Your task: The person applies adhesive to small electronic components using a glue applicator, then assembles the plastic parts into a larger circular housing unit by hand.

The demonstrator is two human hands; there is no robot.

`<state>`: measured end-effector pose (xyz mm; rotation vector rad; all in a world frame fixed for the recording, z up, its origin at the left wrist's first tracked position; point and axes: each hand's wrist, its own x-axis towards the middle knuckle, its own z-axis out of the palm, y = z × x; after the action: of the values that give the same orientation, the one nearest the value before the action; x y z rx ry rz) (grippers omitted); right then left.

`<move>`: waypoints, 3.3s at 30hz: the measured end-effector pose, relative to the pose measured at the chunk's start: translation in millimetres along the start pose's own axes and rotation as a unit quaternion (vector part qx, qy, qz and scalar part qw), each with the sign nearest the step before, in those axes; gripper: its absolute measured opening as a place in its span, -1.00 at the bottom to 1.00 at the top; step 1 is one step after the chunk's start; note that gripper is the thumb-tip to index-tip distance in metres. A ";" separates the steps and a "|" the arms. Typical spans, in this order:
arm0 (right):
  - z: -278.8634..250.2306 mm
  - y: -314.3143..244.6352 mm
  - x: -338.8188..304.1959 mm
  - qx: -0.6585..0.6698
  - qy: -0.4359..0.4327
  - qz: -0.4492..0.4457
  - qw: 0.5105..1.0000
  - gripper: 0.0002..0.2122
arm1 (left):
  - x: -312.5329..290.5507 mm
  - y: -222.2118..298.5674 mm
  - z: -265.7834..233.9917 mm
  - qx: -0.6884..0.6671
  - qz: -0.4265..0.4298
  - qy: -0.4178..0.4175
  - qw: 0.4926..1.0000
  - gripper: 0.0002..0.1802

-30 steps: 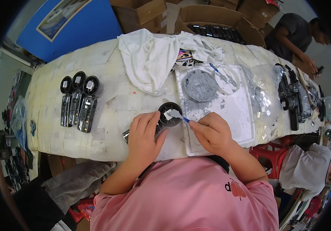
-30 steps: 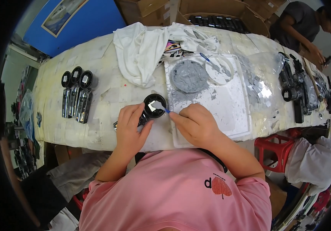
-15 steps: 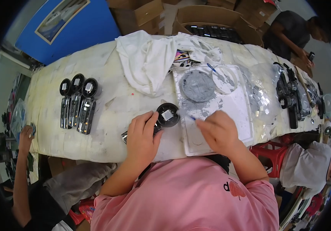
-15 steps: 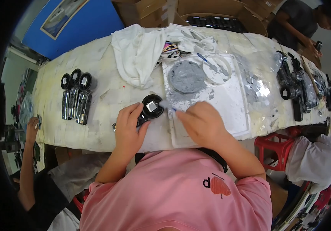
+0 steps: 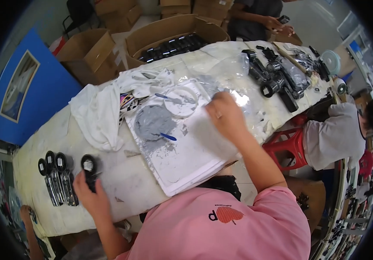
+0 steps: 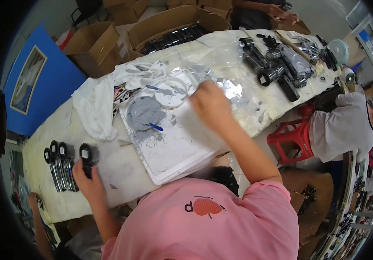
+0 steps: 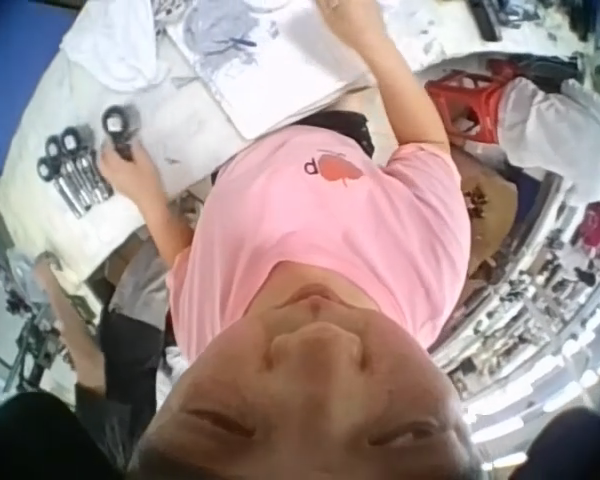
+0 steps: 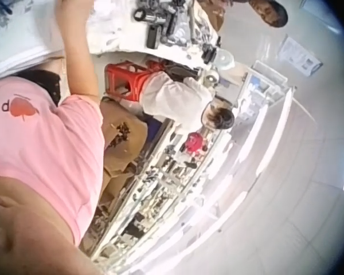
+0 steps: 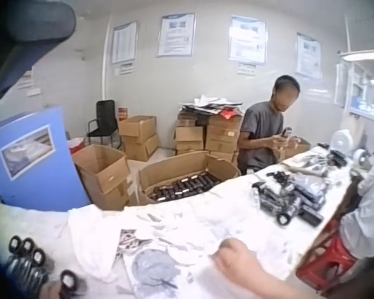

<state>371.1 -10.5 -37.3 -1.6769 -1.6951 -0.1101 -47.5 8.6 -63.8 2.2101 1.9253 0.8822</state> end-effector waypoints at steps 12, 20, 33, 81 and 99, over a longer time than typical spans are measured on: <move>-52.6 197.0 25.9 -0.397 -0.055 0.163 0.902 -0.43 | 10.4 -20.2 12.3 0.102 0.045 0.112 0.987 -0.44; -66.3 178.5 48.0 -0.401 -0.131 0.274 0.864 -0.60 | 4.3 -10.7 9.0 0.072 0.007 0.118 0.990 -0.38; -35.4 -23.8 18.9 0.499 0.131 0.018 0.857 -0.44 | -4.7 86.4 2.4 -0.449 0.077 -0.206 0.866 -0.66; 30.6 -73.7 9.8 0.283 -0.221 0.013 0.933 -0.89 | -14.1 54.8 20.0 -0.286 0.099 -0.029 0.953 -0.73; 78.5 -147.6 20.8 0.194 -0.283 -0.239 0.908 -0.86 | -14.5 52.5 25.8 -0.273 0.141 -0.005 0.952 -0.77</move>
<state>207.9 27.8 -20.3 -1.0156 -2.3472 0.5030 10.3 -7.9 -68.5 2.1417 1.1694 1.2523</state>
